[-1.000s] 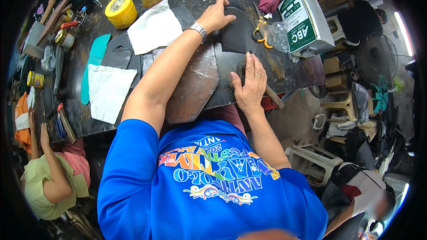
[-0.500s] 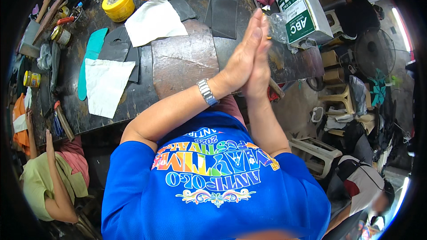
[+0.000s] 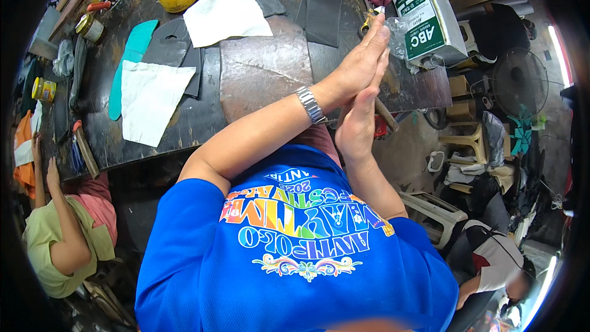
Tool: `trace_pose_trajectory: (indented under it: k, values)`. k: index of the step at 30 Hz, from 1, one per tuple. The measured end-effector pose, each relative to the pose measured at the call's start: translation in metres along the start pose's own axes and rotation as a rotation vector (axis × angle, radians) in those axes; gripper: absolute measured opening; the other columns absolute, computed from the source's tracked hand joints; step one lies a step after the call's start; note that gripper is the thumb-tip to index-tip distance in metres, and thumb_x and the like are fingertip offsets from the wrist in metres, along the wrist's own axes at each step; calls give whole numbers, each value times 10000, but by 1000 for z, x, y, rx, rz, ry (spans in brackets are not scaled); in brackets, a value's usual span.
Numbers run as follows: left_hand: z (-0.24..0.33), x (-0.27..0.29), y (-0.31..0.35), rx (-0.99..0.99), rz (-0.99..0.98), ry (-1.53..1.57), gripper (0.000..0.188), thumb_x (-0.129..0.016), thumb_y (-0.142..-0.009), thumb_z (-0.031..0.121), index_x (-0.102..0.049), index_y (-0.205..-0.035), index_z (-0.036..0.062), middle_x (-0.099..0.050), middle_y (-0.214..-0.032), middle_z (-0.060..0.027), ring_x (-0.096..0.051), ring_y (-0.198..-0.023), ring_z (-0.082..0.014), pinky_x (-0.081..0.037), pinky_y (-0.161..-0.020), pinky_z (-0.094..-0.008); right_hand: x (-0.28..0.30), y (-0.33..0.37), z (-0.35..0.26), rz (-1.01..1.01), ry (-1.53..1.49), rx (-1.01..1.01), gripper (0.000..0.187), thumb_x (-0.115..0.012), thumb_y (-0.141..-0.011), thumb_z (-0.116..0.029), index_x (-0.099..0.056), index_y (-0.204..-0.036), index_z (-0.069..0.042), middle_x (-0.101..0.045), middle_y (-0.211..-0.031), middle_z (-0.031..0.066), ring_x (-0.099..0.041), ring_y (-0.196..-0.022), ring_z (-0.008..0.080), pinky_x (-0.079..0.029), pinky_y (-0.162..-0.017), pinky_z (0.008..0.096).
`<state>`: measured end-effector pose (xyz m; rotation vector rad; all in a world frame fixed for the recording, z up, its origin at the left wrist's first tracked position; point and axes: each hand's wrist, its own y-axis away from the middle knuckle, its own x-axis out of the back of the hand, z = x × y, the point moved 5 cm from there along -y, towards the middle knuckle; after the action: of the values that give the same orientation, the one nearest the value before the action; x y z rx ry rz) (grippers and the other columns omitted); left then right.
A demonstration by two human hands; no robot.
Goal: The person aligns and presses black rubber pieces onto a shoe sole using a wooden mallet. They repeatedly position the pieces, tap them into place, and adjust alignment on a cluttered workbench.
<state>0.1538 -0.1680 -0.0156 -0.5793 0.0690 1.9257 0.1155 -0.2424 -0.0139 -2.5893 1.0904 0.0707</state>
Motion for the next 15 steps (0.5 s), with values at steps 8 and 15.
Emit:
trace_pose_trajectory:
  k: [8, 15]
  values:
    - [-25, -29, 13, -213, -157, -341, 703, -327, -1091, 451, -133, -1616, 25, -132, -1680, -205, -101, -1560, -332, -102, -1259, -394, 47, -30, -4, 59, -12, 27, 886, -233, -1033, -678, -61, -1624, -41, -69, -1698, 131, -90, -1561, 266, -100, -1253, 391]
    - [-13, -12, -6, 260, -86, 92, 851, -450, -1042, 559, -137, -1609, 7, -208, -1659, -206, -141, -1556, -274, -152, -1246, -363, 30, 4, 8, -86, 105, 75, 931, -320, -1024, -670, 9, -1622, -37, -72, -1692, 122, -74, -1563, 267, -106, -1252, 410]
